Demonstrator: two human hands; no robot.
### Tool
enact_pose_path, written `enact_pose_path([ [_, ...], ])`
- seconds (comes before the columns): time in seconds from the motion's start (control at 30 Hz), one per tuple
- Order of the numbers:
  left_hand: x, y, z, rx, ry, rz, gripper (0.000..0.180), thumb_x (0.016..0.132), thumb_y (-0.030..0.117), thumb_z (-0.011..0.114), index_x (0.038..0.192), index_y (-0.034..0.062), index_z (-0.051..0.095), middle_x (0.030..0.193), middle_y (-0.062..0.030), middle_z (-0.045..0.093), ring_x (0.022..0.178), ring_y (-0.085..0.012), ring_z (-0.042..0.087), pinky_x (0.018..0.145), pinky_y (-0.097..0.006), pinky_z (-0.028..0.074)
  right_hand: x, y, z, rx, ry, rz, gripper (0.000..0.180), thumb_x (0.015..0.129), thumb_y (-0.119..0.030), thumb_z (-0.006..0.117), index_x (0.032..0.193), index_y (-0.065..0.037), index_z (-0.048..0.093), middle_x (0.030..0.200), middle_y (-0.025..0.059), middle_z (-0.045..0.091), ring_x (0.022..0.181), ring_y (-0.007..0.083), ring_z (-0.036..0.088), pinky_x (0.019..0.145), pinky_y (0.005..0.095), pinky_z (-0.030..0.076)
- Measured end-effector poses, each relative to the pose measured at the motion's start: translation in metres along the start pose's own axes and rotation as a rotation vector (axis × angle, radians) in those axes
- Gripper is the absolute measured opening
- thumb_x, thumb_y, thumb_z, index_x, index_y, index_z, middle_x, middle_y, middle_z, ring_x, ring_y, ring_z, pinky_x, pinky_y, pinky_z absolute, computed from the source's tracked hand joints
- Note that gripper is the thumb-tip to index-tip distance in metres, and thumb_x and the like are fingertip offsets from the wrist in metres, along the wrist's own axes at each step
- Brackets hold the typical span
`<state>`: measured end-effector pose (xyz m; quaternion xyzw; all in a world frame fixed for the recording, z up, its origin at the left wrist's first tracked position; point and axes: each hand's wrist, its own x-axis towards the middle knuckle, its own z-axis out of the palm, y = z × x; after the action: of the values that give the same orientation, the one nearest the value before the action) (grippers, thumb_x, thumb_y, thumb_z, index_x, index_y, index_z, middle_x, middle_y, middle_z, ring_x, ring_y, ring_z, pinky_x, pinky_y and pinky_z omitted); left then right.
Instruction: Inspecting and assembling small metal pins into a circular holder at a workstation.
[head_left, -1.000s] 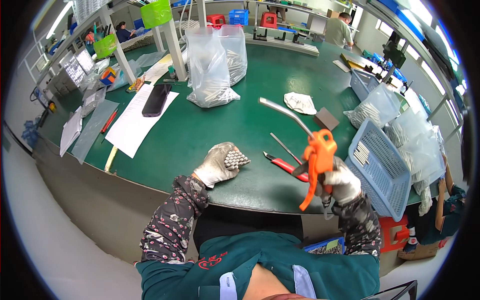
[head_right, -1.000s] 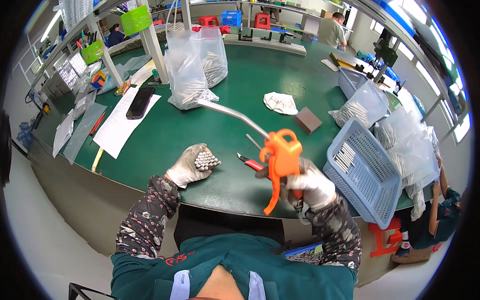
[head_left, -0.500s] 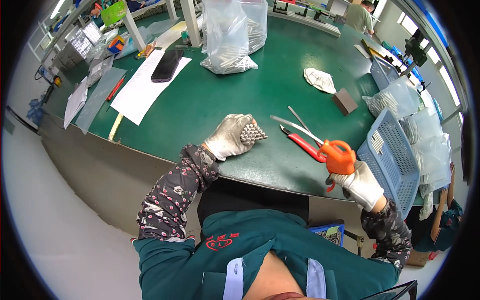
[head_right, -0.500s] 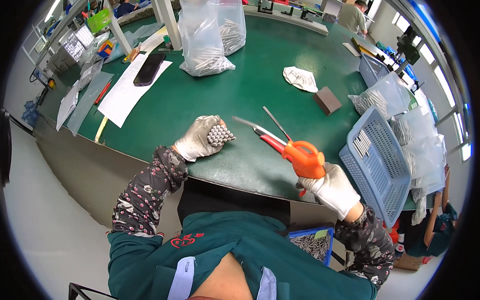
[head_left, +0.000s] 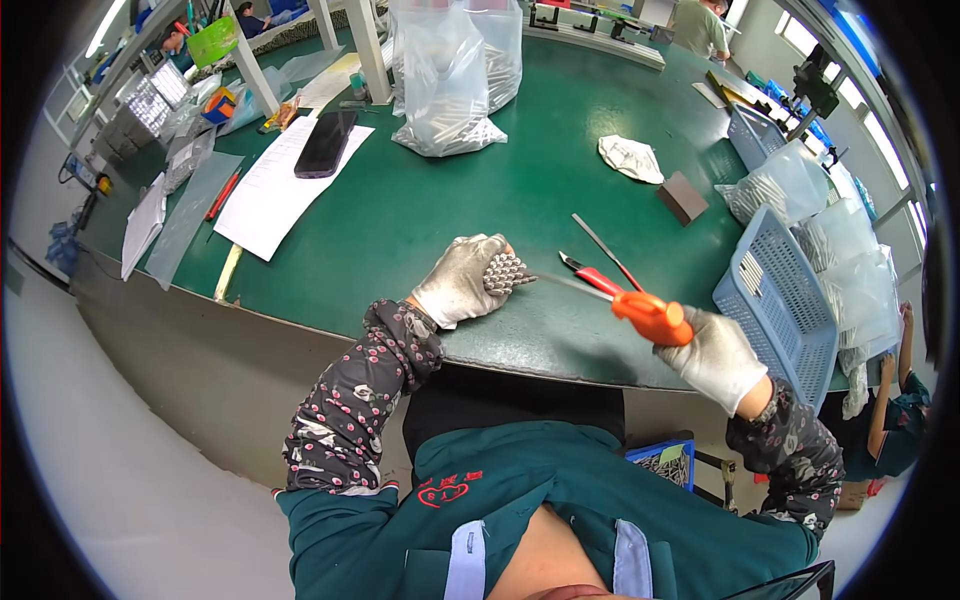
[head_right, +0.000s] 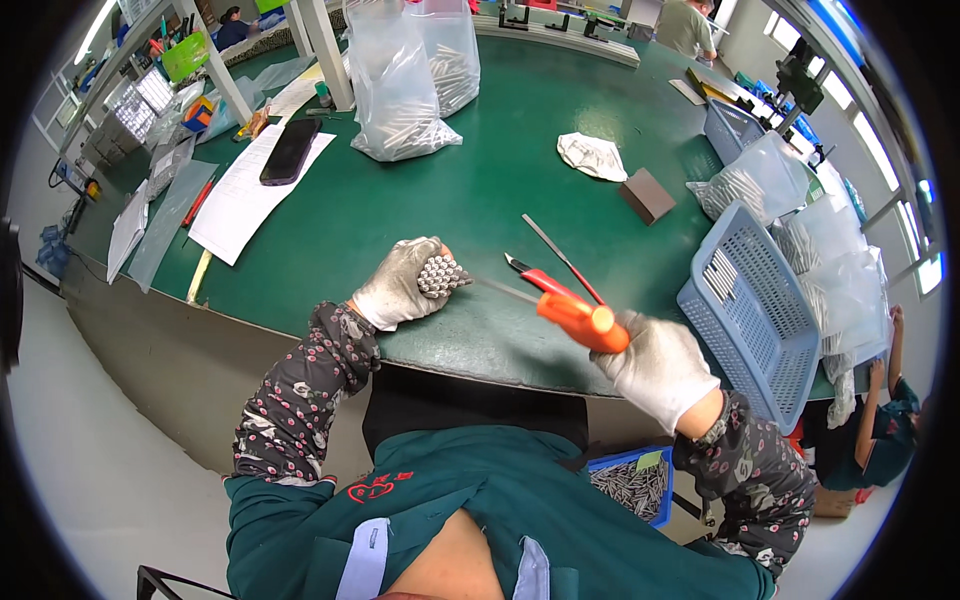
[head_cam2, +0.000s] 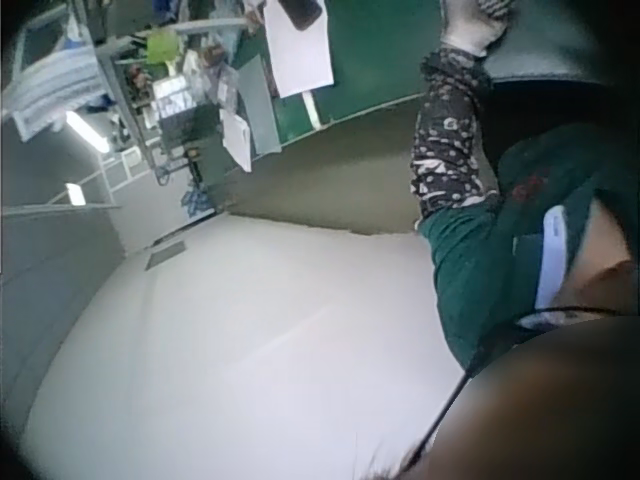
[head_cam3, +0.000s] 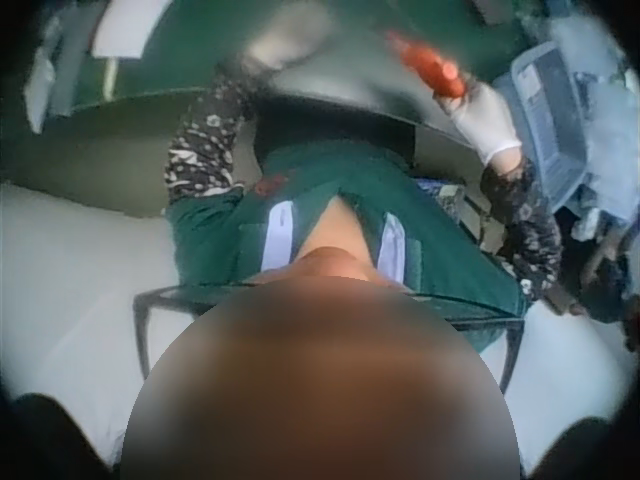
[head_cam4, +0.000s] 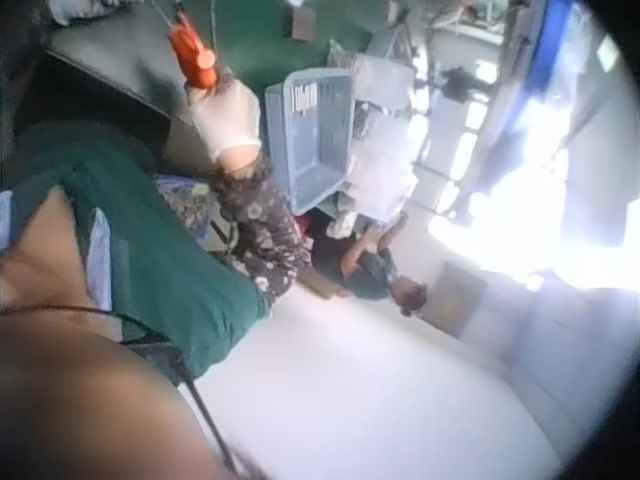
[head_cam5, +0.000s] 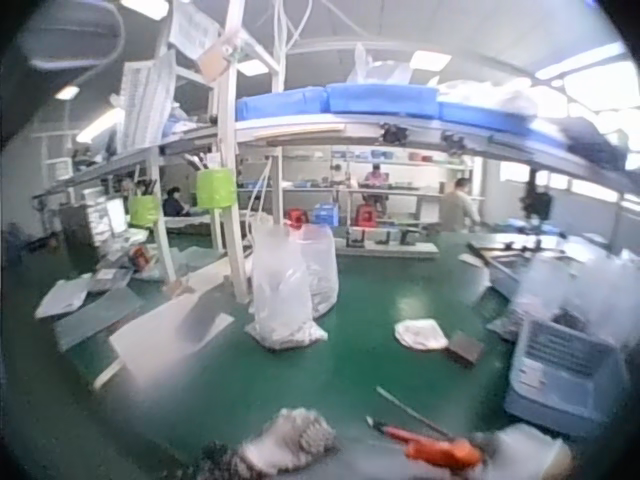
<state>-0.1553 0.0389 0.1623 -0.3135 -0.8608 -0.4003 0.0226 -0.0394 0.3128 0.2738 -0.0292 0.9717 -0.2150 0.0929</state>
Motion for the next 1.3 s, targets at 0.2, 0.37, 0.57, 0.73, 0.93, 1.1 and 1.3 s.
enact_pose_path([
  [0.2,0.001,0.005,-0.003,-0.004,-0.004,-0.032,0.033,0.061,0.008,0.071,0.090,0.0037,0.055,0.081,-0.0115,0.057,0.080,-0.0304,0.056,0.073,-0.038,0.045,0.006,-0.005,-0.002,-0.046,-0.008,-0.022,0.031,0.074,-0.027,0.061,0.094,-0.003,0.061,0.072,0.0197,0.062,0.070,0.0372,0.061,0.065,0.0419,0.048],
  [0.37,0.002,0.006,-0.002,-0.037,-0.012,-0.038,0.033,0.061,0.008,0.071,0.089,0.0036,0.054,0.082,-0.0117,0.057,0.081,-0.0307,0.055,0.073,-0.038,0.045,0.013,-0.007,0.002,-0.034,-0.003,-0.036,0.032,0.074,-0.029,0.061,0.094,-0.004,0.061,0.070,0.0192,0.062,0.070,0.0370,0.061,0.064,0.0416,0.048],
  [0.57,0.001,0.002,0.000,0.054,0.047,0.024,0.034,0.061,0.010,0.071,0.090,0.0029,0.054,0.079,-0.0131,0.059,0.075,-0.0306,0.059,0.068,-0.037,0.048,0.014,-0.006,0.003,-0.046,0.000,-0.058,0.034,0.075,-0.032,0.060,0.094,-0.003,0.061,0.068,0.0198,0.061,0.067,0.0374,0.061,0.063,0.0414,0.049],
  [0.73,0.000,0.005,-0.002,-0.022,-0.002,-0.022,0.034,0.062,0.008,0.071,0.090,0.0026,0.053,0.081,-0.0119,0.055,0.078,-0.0312,0.054,0.071,-0.038,0.045,0.013,-0.004,0.005,-0.028,-0.004,-0.067,0.033,0.075,-0.031,0.061,0.094,-0.004,0.061,0.067,0.0193,0.061,0.067,0.0371,0.061,0.063,0.0409,0.049],
  [0.93,-0.001,0.001,-0.001,-0.031,0.030,0.016,0.031,0.062,0.006,0.070,0.088,0.0018,0.053,0.078,-0.0119,0.055,0.076,-0.0300,0.055,0.069,-0.037,0.045,0.015,-0.003,0.006,-0.036,0.036,-0.035,0.031,0.075,-0.028,0.060,0.096,-0.005,0.061,0.069,0.0190,0.061,0.067,0.0361,0.061,0.062,0.0410,0.049],
  [1.1,0.002,0.002,-0.001,-0.021,-0.006,-0.027,0.032,0.061,0.006,0.070,0.087,0.0006,0.053,0.079,-0.0123,0.055,0.077,-0.0308,0.055,0.069,-0.037,0.044,0.014,0.002,0.005,-0.043,0.026,-0.053,0.031,0.075,-0.028,0.059,0.096,-0.005,0.061,0.069,0.0194,0.061,0.067,0.0368,0.061,0.062,0.0409,0.049],
  [1.3,0.000,0.002,-0.003,0.018,-0.014,-0.013,0.033,0.062,0.010,0.069,0.090,0.0042,0.054,0.082,-0.0119,0.058,0.084,-0.0302,0.056,0.077,-0.038,0.044,0.003,0.007,0.004,-0.012,-0.002,-0.012,0.029,0.074,-0.028,0.061,0.091,-0.004,0.061,0.070,0.0193,0.061,0.069,0.0371,0.060,0.064,0.0413,0.048],
])
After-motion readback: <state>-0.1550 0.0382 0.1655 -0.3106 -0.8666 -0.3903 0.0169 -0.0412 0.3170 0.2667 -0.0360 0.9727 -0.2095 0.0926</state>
